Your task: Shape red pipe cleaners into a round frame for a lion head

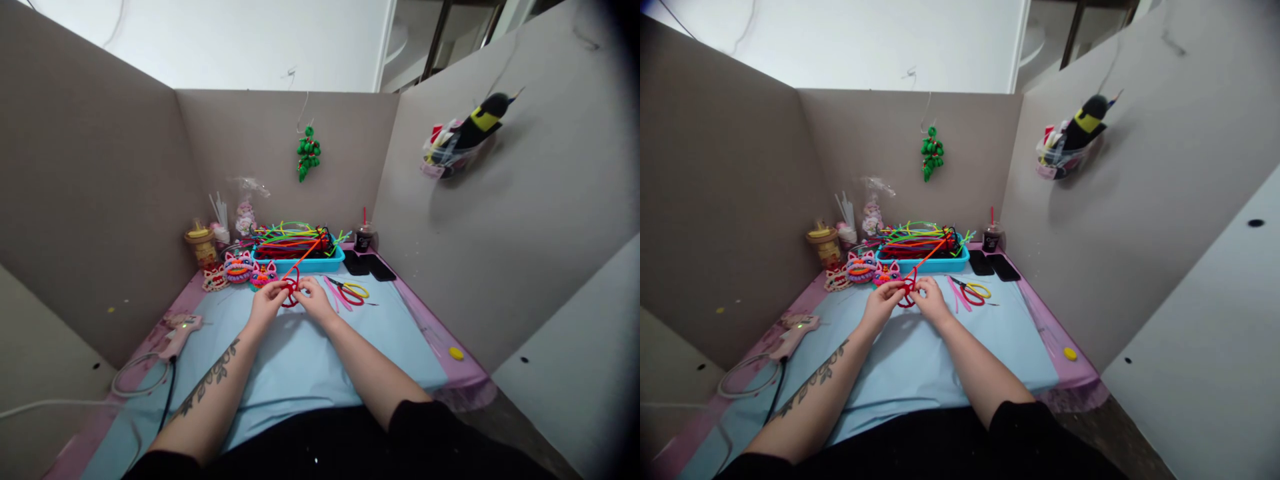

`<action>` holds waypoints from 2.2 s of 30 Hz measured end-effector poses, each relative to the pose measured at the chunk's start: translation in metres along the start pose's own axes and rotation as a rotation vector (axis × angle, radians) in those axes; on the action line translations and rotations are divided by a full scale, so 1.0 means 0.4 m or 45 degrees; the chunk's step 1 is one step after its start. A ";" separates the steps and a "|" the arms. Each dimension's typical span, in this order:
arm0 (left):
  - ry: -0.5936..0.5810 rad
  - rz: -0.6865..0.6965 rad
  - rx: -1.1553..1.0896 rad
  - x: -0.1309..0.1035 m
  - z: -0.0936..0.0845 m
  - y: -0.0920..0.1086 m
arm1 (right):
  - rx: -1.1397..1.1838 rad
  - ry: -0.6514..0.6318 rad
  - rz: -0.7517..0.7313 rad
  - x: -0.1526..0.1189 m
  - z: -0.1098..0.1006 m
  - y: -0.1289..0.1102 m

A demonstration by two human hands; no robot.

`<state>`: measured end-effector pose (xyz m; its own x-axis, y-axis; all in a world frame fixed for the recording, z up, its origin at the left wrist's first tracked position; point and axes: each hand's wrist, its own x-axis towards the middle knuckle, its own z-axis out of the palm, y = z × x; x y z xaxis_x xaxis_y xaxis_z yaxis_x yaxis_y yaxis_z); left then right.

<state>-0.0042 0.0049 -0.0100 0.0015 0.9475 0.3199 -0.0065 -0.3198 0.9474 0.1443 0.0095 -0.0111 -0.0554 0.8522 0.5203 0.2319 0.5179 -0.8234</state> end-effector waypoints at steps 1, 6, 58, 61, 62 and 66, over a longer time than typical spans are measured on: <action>-0.008 0.006 0.008 -0.001 0.001 0.001 | 0.010 0.004 -0.004 -0.001 0.000 0.001; -0.023 0.020 0.058 -0.002 0.002 0.004 | 0.029 0.001 0.035 -0.003 -0.001 0.001; -0.142 0.137 0.068 0.001 -0.003 0.000 | 0.675 0.070 0.424 0.011 0.019 0.031; -0.148 0.141 0.108 0.002 -0.006 0.003 | 0.572 0.084 0.402 0.009 0.014 0.028; -0.153 0.146 0.123 0.002 -0.006 0.004 | 0.541 0.097 0.388 0.008 0.013 0.027; -0.159 0.175 0.182 0.000 -0.008 0.003 | 0.415 0.114 0.312 0.006 0.009 0.027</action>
<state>-0.0073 0.0045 -0.0087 0.1339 0.8900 0.4358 0.1262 -0.4515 0.8833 0.1431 0.0172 -0.0197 0.0512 0.9508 0.3057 -0.0923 0.3093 -0.9465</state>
